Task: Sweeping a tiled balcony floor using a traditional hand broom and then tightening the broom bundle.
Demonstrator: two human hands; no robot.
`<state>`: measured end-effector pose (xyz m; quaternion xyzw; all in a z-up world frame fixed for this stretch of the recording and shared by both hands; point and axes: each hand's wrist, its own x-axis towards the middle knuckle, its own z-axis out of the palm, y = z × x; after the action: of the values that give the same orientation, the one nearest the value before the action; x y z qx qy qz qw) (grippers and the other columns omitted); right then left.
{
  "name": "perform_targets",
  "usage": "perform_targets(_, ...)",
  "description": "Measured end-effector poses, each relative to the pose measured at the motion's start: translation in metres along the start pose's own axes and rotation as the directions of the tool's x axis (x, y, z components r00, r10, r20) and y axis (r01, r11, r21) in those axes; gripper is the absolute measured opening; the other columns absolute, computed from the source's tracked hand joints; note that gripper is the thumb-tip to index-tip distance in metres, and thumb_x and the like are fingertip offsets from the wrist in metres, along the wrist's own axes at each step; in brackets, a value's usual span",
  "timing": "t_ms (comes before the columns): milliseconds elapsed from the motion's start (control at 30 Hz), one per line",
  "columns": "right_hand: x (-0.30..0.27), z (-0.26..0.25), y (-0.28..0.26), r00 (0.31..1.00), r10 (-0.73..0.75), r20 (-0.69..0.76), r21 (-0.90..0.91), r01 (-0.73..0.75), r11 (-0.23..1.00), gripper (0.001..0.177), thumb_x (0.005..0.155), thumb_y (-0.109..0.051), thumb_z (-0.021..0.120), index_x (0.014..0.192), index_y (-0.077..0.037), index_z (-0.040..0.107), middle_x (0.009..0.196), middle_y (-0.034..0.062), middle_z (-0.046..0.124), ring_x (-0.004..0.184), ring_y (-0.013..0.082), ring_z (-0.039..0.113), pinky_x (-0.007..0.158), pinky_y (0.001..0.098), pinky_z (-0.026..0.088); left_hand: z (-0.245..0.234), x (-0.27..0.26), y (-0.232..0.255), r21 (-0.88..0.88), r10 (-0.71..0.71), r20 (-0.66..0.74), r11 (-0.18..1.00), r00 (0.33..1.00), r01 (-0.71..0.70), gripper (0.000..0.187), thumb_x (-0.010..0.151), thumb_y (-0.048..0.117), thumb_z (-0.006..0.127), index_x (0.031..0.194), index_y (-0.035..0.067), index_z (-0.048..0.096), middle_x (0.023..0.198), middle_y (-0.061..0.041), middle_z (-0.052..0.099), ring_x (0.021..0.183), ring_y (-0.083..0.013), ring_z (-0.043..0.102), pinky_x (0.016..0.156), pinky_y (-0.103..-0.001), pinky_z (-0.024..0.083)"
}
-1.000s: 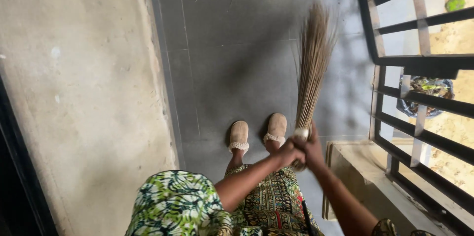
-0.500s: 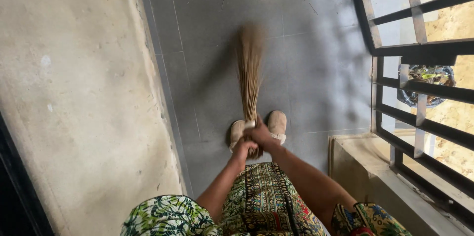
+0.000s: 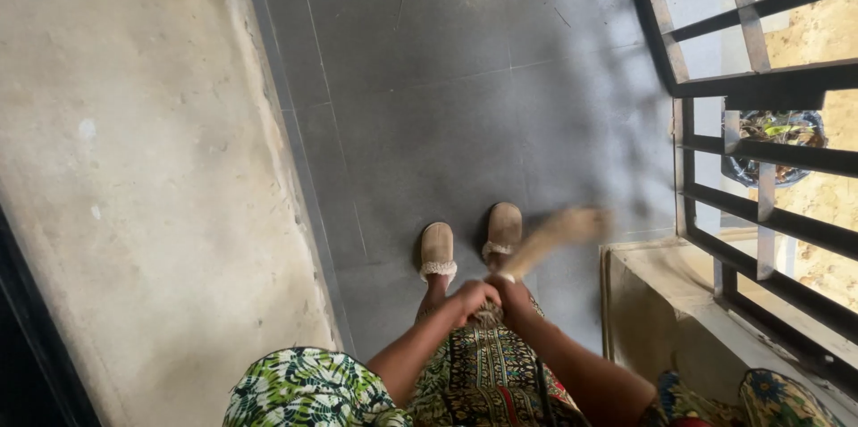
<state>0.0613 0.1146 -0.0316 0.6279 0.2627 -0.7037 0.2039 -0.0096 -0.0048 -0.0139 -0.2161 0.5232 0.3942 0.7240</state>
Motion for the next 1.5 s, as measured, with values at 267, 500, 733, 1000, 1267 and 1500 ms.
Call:
perform_targets(267, 0.028, 0.081, -0.106, 0.968, -0.113, 0.226, -0.438, 0.204, 0.875, 0.039, 0.081, -0.005, 0.076, 0.114, 0.012, 0.064, 0.093, 0.0219, 0.072, 0.072, 0.0268, 0.074, 0.062, 0.0378, 0.065, -0.012, -0.024, 0.082, -0.379, 0.189, -0.249, 0.884, 0.950, -0.275, 0.054, 0.080, 0.017, 0.064, 0.130, 0.001, 0.051, 0.093, -0.013, 0.070, 0.070, -0.0204, 0.071, 0.064, -0.035, 0.061)
perform_targets(500, -0.062, 0.032, -0.096, 0.909, -0.416, -0.027, -0.007, 0.416, 0.909, 0.057, 0.082, -0.007, 0.068, 0.131, -0.005, 0.040, 0.098, 0.0160, 0.064, 0.078, 0.0271, 0.069, 0.066, 0.0394, 0.062, 0.036, -0.035, 0.098, 0.140, 0.210, -0.011, 0.968, 0.978, -0.206, 0.075, 0.078, 0.010, 0.066, 0.144, -0.001, 0.032, 0.119, -0.020, 0.061, 0.090, -0.0251, 0.068, 0.071, -0.034, 0.061)
perform_targets(733, 0.020, -0.063, -0.075, 0.986, -0.070, -0.151, 0.062, 0.081, 0.995, 0.036, 0.088, -0.011, 0.066, 0.118, 0.008, 0.057, 0.094, 0.0211, 0.065, 0.076, 0.0293, 0.067, 0.063, 0.0416, 0.059, 0.065, 0.092, 0.057, 0.279, -0.012, 0.192, 0.959, 0.981, -0.043, 0.050, 0.083, 0.023, 0.066, 0.122, -0.008, 0.059, 0.086, -0.018, 0.068, 0.060, -0.0240, 0.062, 0.049, -0.036, 0.051)
perform_targets(1000, 0.028, 0.020, -0.229, 0.954, -0.288, 0.086, -0.313, 0.300, 0.901, 0.054, 0.082, -0.006, 0.071, 0.132, -0.002, 0.049, 0.100, 0.0160, 0.067, 0.082, 0.0240, 0.069, 0.067, 0.0358, 0.060, 0.055, 0.073, 0.161, -0.170, 0.412, -0.181, 0.881, 0.893, -0.442, 0.062, 0.083, 0.015, 0.068, 0.137, -0.004, 0.044, 0.105, -0.021, 0.066, 0.082, -0.0212, 0.068, 0.066, -0.033, 0.060)
perform_targets(1267, -0.009, 0.008, -0.170, 0.876, -0.479, -0.062, -0.009, 0.480, 0.877, 0.059, 0.080, -0.001, 0.068, 0.133, -0.010, 0.043, 0.095, 0.0141, 0.061, 0.076, 0.0239, 0.065, 0.061, 0.0358, 0.057, 0.049, 0.044, 0.150, 0.095, 0.329, 0.042, 0.939, 0.943, -0.332, 0.080, 0.075, 0.011, 0.064, 0.147, 0.001, 0.030, 0.108, -0.021, 0.063, 0.079, -0.0251, 0.066, 0.064, -0.037, 0.059)
perform_targets(1500, 0.063, -0.004, -0.205, 0.948, -0.318, -0.012, -0.063, 0.316, 0.946, 0.045, 0.083, -0.003, 0.069, 0.123, 0.006, 0.052, 0.093, 0.0171, 0.066, 0.075, 0.0252, 0.068, 0.061, 0.0357, 0.062, 0.045, 0.074, 0.187, 0.005, 0.165, -0.016, 0.986, 0.986, -0.165, 0.057, 0.079, 0.020, 0.067, 0.127, -0.002, 0.048, 0.098, -0.021, 0.067, 0.077, -0.0257, 0.068, 0.062, -0.034, 0.060)
